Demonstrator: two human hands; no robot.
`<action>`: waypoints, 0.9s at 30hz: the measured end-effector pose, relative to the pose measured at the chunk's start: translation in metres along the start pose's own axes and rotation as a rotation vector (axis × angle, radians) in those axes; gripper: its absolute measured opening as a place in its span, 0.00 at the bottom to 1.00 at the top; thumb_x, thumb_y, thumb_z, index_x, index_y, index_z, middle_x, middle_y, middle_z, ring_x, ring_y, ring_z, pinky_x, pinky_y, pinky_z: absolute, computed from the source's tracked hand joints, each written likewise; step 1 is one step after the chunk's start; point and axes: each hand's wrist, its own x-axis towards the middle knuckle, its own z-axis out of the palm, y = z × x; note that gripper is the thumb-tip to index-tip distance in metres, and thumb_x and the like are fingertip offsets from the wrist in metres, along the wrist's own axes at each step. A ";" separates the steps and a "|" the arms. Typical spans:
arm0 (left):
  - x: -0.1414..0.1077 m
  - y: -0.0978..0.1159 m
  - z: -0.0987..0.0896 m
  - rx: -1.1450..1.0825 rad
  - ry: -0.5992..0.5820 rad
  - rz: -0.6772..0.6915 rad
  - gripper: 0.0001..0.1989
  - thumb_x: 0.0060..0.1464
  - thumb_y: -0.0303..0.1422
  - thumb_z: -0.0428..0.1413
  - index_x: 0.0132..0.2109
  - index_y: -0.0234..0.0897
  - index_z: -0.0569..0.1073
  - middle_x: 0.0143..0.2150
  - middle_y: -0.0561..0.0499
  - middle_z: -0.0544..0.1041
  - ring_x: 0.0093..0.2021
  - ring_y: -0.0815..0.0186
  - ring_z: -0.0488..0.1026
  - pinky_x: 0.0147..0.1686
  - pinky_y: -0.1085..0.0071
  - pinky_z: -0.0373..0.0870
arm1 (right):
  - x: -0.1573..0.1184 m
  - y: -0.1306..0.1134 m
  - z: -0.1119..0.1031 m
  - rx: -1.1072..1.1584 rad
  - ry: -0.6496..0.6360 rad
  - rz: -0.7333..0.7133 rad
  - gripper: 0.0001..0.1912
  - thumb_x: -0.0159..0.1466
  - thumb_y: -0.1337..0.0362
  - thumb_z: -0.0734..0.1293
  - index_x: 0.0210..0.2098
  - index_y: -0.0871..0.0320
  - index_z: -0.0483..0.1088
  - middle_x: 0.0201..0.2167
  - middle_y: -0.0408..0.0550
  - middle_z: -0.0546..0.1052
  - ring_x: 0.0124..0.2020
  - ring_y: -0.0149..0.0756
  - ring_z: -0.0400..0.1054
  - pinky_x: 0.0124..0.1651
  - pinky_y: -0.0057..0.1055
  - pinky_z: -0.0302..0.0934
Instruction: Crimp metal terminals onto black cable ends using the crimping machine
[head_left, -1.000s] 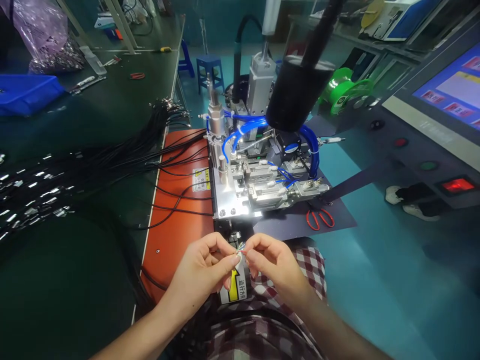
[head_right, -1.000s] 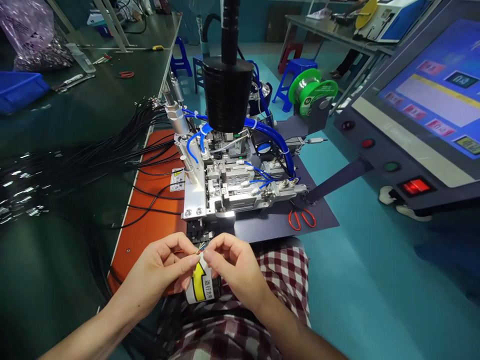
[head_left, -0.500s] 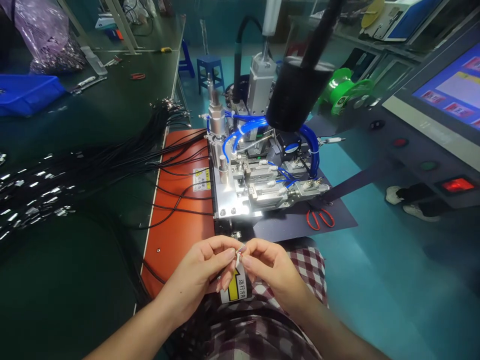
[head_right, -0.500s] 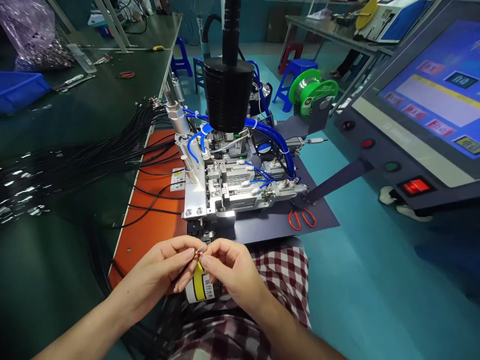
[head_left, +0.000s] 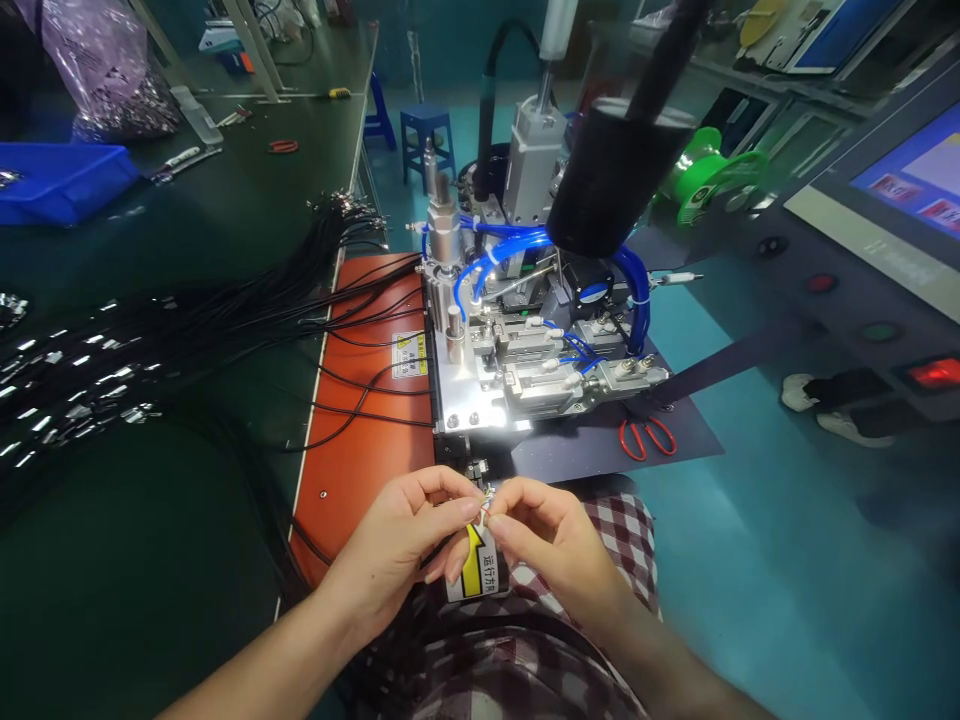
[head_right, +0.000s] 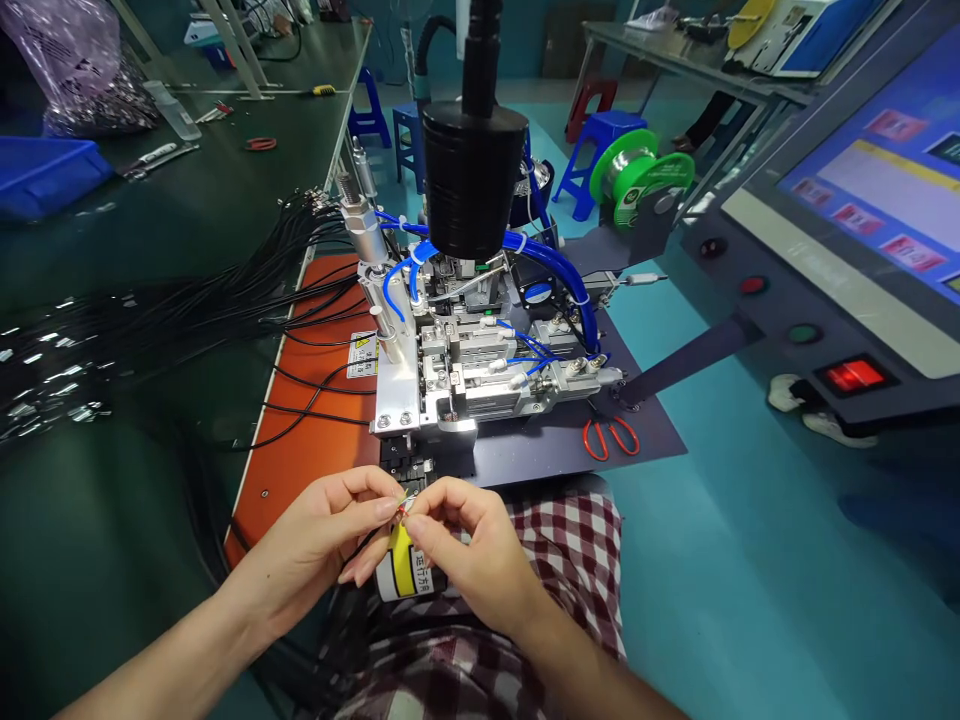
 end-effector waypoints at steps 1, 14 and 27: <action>-0.001 -0.002 0.003 0.038 0.070 0.032 0.09 0.53 0.35 0.57 0.31 0.34 0.70 0.12 0.59 0.62 0.13 0.78 0.52 0.15 0.80 0.46 | -0.001 -0.001 0.002 -0.044 0.039 -0.002 0.08 0.59 0.63 0.67 0.26 0.60 0.67 0.20 0.39 0.65 0.22 0.27 0.57 0.25 0.24 0.54; -0.001 -0.010 0.004 0.135 0.104 0.099 0.10 0.52 0.37 0.58 0.37 0.33 0.73 0.16 0.61 0.57 0.19 0.76 0.51 0.19 0.78 0.46 | -0.006 0.009 0.004 -0.414 0.155 -0.274 0.07 0.62 0.69 0.63 0.27 0.57 0.66 0.24 0.41 0.68 0.26 0.30 0.60 0.30 0.27 0.56; 0.002 -0.014 0.001 0.087 0.150 0.052 0.11 0.51 0.39 0.59 0.33 0.34 0.71 0.16 0.62 0.53 0.18 0.76 0.46 0.19 0.76 0.43 | 0.000 -0.001 -0.005 -0.369 0.113 -0.185 0.04 0.60 0.65 0.64 0.30 0.57 0.68 0.25 0.43 0.70 0.26 0.32 0.63 0.31 0.28 0.58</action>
